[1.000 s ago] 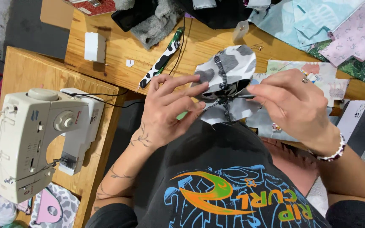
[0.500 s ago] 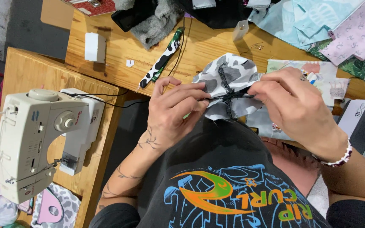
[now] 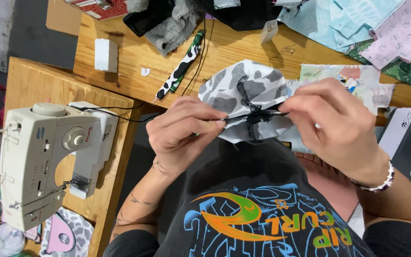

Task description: Trimming excess fabric from a sewn piece using scissors

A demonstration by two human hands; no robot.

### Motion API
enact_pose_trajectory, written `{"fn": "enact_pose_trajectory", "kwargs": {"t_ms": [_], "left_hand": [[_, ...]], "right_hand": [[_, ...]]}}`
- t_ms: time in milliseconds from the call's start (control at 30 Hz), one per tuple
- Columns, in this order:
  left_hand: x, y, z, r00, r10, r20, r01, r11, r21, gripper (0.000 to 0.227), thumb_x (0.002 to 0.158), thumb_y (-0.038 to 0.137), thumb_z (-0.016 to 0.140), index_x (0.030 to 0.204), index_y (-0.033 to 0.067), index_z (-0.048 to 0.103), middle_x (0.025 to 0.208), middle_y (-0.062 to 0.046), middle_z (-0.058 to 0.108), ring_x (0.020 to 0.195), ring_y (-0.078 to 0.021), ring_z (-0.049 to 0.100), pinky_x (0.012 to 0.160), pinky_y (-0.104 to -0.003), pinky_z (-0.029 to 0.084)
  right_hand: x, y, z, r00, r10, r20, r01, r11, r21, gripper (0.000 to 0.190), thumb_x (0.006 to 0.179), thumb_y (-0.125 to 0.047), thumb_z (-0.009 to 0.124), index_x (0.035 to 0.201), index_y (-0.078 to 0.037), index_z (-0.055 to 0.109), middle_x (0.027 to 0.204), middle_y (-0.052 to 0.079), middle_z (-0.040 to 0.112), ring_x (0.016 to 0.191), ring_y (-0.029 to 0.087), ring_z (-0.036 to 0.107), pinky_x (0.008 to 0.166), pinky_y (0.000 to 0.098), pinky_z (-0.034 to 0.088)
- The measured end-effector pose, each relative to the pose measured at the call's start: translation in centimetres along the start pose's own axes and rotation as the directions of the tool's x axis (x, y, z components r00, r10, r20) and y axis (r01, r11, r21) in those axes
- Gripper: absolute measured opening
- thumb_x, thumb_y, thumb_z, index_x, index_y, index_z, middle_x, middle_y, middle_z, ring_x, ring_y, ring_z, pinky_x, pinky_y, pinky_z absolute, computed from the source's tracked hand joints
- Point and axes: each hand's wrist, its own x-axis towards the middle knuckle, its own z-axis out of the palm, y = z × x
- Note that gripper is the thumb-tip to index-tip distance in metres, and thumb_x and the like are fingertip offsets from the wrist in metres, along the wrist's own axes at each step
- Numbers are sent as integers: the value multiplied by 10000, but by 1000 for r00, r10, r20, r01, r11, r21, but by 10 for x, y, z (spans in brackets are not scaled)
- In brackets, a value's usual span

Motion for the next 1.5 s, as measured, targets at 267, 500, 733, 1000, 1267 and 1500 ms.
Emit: {"fn": "enact_pose_trajectory", "kwargs": {"t_ms": [267,500,733,1000,1267,1500], "left_hand": [[12,15,-6,995,95,21,-97,983,157,154,914,-51,670,784,15,619,866,-122,739,663,-207,656,737,-357,511],[12,21,-13,992,126,11,-127,990,60,196,886,-18,723,831,15,538,907,-130,737,715,-238,739,716,-381,554],[12,27,-19,999,28,31,-28,1000,1,335,853,-66,754,801,96,466,903,-87,739,742,-181,748,788,-356,534],[9,23,-15,999,-30,-20,28,996,-80,393,842,-86,724,781,102,384,901,-121,730,715,-178,704,786,-378,506],[20,29,-23,977,185,106,-206,951,230,423,857,-66,756,712,96,393,864,-71,753,747,-182,764,806,-396,537],[19,31,-22,959,273,80,-284,914,290,368,863,-55,734,702,113,449,826,-41,756,743,-170,775,841,-381,514]], "right_hand": [[8,-4,3,990,-113,-86,108,993,-55,97,999,169,650,996,83,696,1112,280,640,920,361,670,775,395,550],[10,-3,-6,967,-203,-157,222,968,118,79,961,98,689,976,21,675,1140,238,693,792,333,611,752,397,528],[2,2,-14,983,146,114,-176,928,327,167,911,-11,678,1075,-1,704,1092,98,743,1039,242,708,952,380,506],[25,-8,-14,973,-186,-139,212,957,199,118,938,178,664,1037,121,690,978,189,718,793,311,656,725,365,543],[22,-8,-3,961,-102,-258,183,932,314,90,895,185,697,958,130,664,901,210,736,717,295,658,697,334,531],[11,-8,-4,971,-78,-227,146,943,300,138,911,79,732,1013,82,640,1039,299,673,853,296,696,835,420,596]]}}
